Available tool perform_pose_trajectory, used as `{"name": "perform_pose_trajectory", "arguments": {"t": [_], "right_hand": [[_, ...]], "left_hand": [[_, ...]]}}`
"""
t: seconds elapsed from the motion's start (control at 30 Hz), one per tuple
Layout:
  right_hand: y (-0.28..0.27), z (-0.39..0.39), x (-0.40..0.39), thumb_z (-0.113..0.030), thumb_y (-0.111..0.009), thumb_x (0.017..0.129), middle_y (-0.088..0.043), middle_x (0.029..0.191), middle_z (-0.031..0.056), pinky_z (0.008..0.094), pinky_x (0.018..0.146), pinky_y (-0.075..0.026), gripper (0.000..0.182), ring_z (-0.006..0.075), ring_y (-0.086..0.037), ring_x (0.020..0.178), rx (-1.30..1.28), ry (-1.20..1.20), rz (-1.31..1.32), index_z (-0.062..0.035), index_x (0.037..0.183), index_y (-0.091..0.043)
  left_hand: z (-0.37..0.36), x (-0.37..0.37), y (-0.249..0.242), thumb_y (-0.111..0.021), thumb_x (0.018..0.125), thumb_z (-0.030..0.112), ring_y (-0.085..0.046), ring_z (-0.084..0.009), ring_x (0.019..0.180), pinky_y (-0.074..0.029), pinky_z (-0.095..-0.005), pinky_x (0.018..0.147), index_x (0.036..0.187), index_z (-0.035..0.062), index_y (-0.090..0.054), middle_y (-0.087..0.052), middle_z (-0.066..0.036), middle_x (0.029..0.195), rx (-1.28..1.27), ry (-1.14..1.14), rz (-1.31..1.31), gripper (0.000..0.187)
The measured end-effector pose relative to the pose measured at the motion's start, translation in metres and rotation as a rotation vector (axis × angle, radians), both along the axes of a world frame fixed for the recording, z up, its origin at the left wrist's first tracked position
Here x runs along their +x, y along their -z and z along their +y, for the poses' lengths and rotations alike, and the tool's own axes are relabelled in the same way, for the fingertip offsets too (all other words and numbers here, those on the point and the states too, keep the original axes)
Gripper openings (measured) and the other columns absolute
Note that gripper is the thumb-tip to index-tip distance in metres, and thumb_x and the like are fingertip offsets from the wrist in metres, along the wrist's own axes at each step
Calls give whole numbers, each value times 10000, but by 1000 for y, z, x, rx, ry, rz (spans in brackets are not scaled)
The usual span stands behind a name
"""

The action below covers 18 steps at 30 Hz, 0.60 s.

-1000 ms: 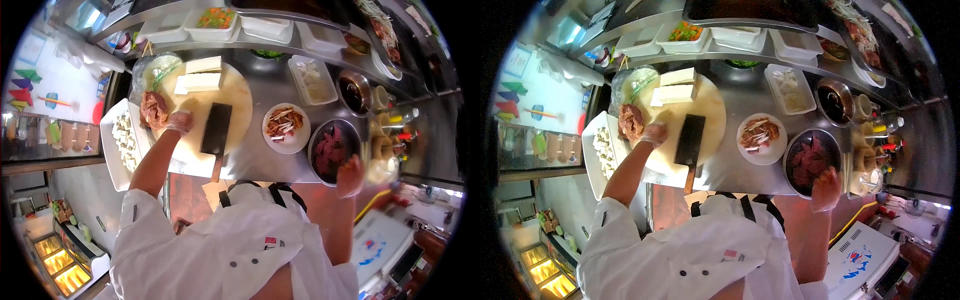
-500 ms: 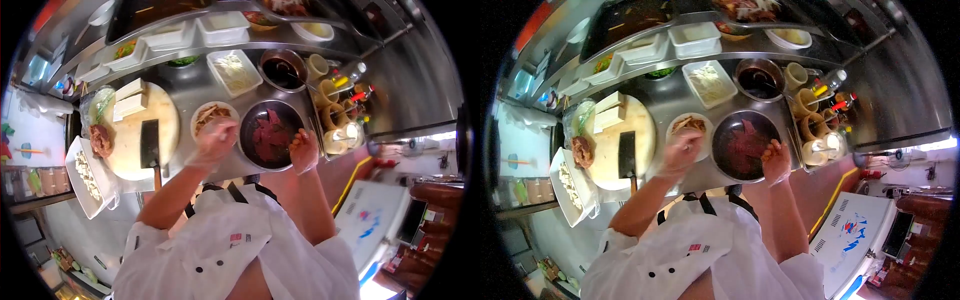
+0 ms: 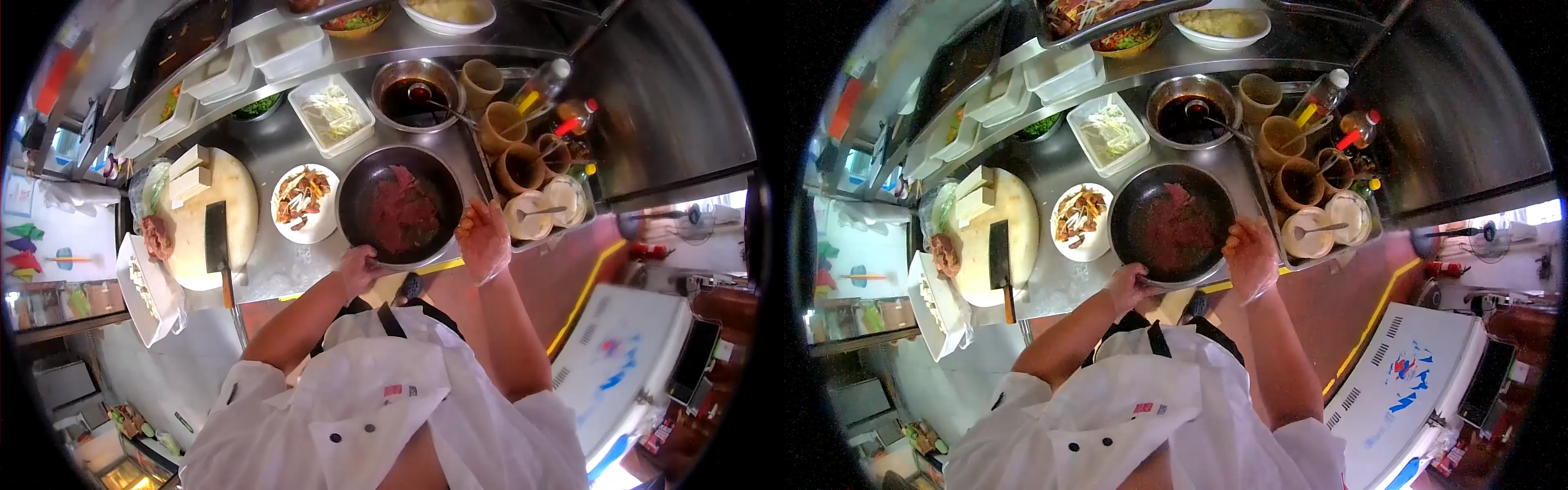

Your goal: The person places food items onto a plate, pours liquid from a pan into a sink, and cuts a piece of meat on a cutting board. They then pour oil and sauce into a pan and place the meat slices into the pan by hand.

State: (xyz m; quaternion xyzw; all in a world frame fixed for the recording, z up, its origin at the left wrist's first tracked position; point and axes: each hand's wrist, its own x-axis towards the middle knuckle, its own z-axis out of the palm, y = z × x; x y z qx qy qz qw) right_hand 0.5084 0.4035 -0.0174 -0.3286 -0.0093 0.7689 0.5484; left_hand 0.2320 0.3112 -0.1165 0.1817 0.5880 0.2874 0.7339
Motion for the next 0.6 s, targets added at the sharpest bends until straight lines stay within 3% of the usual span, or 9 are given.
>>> {"name": "perform_pose_trajectory", "arguments": {"t": [0.07,0.13,0.23,0.33,0.4,0.5,0.57,0.6], "right_hand": [[-5,5,1,-332,-645,969,-619,914,91,291,726,-487,375,194,-575,794,32,-43,-49,11,1120,-642],[-15,6,0,-344,-647,964,-619,925,96,292,739,-485,392,195,-575,802,71,-88,-97,14,1125,-637],[-39,10,-7,-354,-651,962,-621,940,99,305,772,-481,404,197,-575,819,148,-86,-102,11,1134,-631],[-52,4,-13,-392,-659,958,-633,959,102,341,795,-481,423,198,-588,835,196,-196,-163,-9,1137,-637],[-49,0,-22,-400,-660,957,-639,960,96,344,791,-482,427,198,-592,831,206,-267,-212,-14,1137,-641],[-38,4,-31,-363,-641,976,-657,968,79,359,806,-493,375,197,-612,841,275,-350,-262,-23,1134,-657],[-28,6,-36,-353,-651,979,-670,1019,88,298,834,-494,403,171,-616,880,265,-421,-504,-6,1183,-651],[-30,7,-37,-325,-665,970,-694,1057,74,302,853,-516,368,165,-650,915,298,-479,-731,-26,1184,-674]], "left_hand": [[4,-1,-6,-611,893,107,-650,-267,901,-569,-401,777,977,15,-582,-615,-138,943,549,527,607,128],[-5,13,-38,-583,886,76,-636,-265,886,-569,-410,783,932,14,-581,-595,-124,914,297,178,366,77],[-35,17,-60,-557,858,17,-599,-251,815,-587,-435,832,900,13,-570,-545,-103,855,-158,-599,-188,44],[-53,17,-81,-553,861,23,-594,-243,835,-588,-426,859,899,15,-555,-538,-100,848,-343,-565,-150,39],[-40,17,-67,-543,844,-2,-618,-247,784,-611,-473,716,911,1,-577,-568,-109,862,-326,-563,-69,76],[-20,18,-56,-552,833,1,-629,-233,807,-614,-488,684,857,21,-577,-571,-113,841,-224,-518,-147,40],[-53,14,-28,-544,840,8,-595,-233,837,-606,-448,857,912,30,-549,-547,-93,857,248,-34,266,75],[-56,21,-57,-533,846,13,-596,-239,844,-603,-447,865,940,32,-544,-548,-93,886,-39,-306,89,97]]}}
